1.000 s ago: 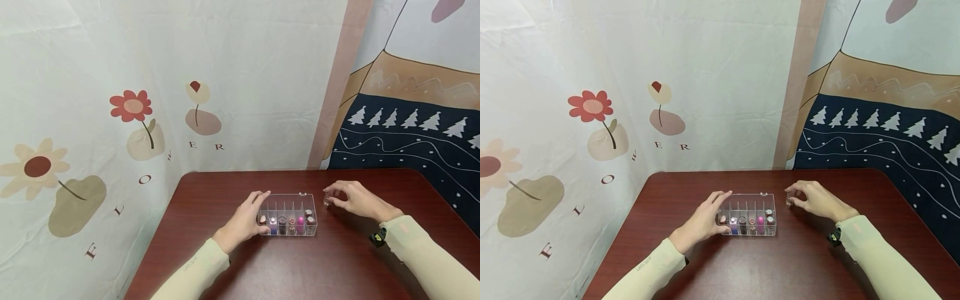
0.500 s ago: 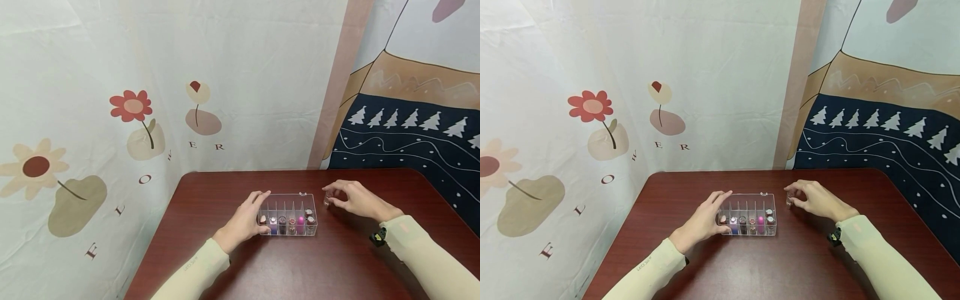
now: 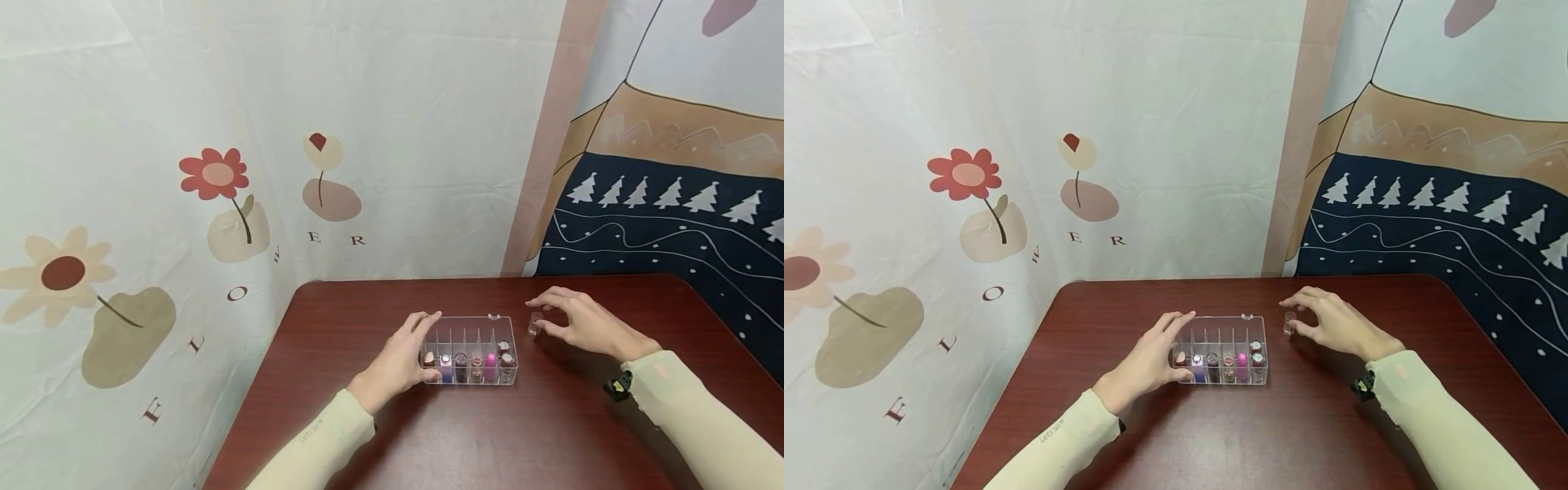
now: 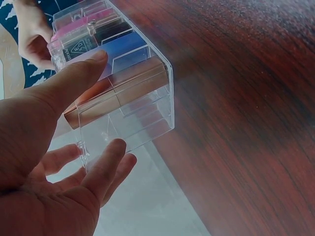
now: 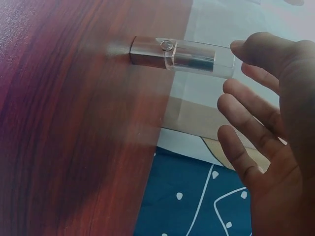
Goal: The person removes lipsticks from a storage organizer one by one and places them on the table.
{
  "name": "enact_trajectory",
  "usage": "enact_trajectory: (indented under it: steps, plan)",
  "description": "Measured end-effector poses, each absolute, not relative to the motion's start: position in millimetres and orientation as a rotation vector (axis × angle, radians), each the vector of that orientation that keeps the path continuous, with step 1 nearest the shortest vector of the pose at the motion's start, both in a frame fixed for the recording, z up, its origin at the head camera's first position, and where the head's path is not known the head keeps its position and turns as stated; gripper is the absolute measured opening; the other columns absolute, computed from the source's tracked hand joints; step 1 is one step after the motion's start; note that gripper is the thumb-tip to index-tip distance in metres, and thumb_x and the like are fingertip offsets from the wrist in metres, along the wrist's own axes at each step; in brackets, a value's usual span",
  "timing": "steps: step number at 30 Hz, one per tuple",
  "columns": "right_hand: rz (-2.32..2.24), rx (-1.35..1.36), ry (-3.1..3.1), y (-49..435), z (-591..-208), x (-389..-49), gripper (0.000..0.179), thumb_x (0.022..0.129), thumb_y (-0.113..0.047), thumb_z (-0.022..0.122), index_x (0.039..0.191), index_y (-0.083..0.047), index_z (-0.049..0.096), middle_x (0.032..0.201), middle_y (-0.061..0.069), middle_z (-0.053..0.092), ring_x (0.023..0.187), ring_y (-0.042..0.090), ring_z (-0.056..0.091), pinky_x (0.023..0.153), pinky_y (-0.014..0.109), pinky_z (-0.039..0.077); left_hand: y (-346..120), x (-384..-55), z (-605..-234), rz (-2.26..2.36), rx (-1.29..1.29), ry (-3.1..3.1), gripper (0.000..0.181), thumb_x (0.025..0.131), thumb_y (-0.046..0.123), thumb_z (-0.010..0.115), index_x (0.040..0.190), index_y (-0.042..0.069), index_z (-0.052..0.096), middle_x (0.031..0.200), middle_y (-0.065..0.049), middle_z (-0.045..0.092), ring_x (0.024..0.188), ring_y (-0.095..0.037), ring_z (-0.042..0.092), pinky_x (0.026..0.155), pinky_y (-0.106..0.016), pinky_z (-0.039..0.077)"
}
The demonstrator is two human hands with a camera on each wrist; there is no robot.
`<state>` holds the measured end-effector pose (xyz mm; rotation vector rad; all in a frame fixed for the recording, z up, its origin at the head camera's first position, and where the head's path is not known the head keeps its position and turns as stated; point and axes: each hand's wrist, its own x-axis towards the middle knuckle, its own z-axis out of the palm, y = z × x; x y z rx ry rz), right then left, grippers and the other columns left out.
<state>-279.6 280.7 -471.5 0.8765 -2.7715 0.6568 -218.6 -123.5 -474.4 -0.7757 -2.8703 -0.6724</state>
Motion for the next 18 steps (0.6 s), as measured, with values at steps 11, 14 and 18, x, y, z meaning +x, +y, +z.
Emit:
enact_trajectory:
  steps: [11, 14, 18]
  plan:
    - [0.611, 0.899, -2.713, 275.2, -463.5, -273.7, 0.047, 0.099, -0.014, 0.093, 0.144, -0.017, 0.080, 0.139, 0.007, 0.078, 0.130, 0.032, 0.073, 0.112, 0.066, 0.065, -124.6, -217.3, -474.7, -0.684, -0.783, -2.860, 0.117, 0.080, 0.023, 0.112, 0.176, 0.011, 0.047, 0.166, -0.022, 0.056, 0.133, -0.041, 0.075, 0.119, -0.052, 0.063]
    - [0.608, 0.889, -2.725, 272.6, -460.2, -271.0, 0.048, 0.099, -0.015, 0.093, 0.145, -0.017, 0.080, 0.141, 0.008, 0.077, 0.132, 0.034, 0.072, 0.113, 0.070, 0.063, -124.2, -217.3, -474.7, -0.688, -0.780, -2.861, 0.117, 0.080, 0.023, 0.112, 0.176, 0.011, 0.047, 0.167, -0.022, 0.056, 0.132, -0.042, 0.075, 0.119, -0.052, 0.064]
    - [0.614, 0.879, -2.743, 268.4, -456.2, -268.2, 0.049, 0.099, -0.017, 0.094, 0.146, -0.017, 0.080, 0.143, 0.010, 0.076, 0.132, 0.037, 0.071, 0.114, 0.073, 0.061, -123.9, -217.3, -474.8, -0.682, -0.777, -2.865, 0.116, 0.080, 0.024, 0.111, 0.176, 0.011, 0.047, 0.167, -0.023, 0.055, 0.132, -0.043, 0.076, 0.118, -0.053, 0.064]
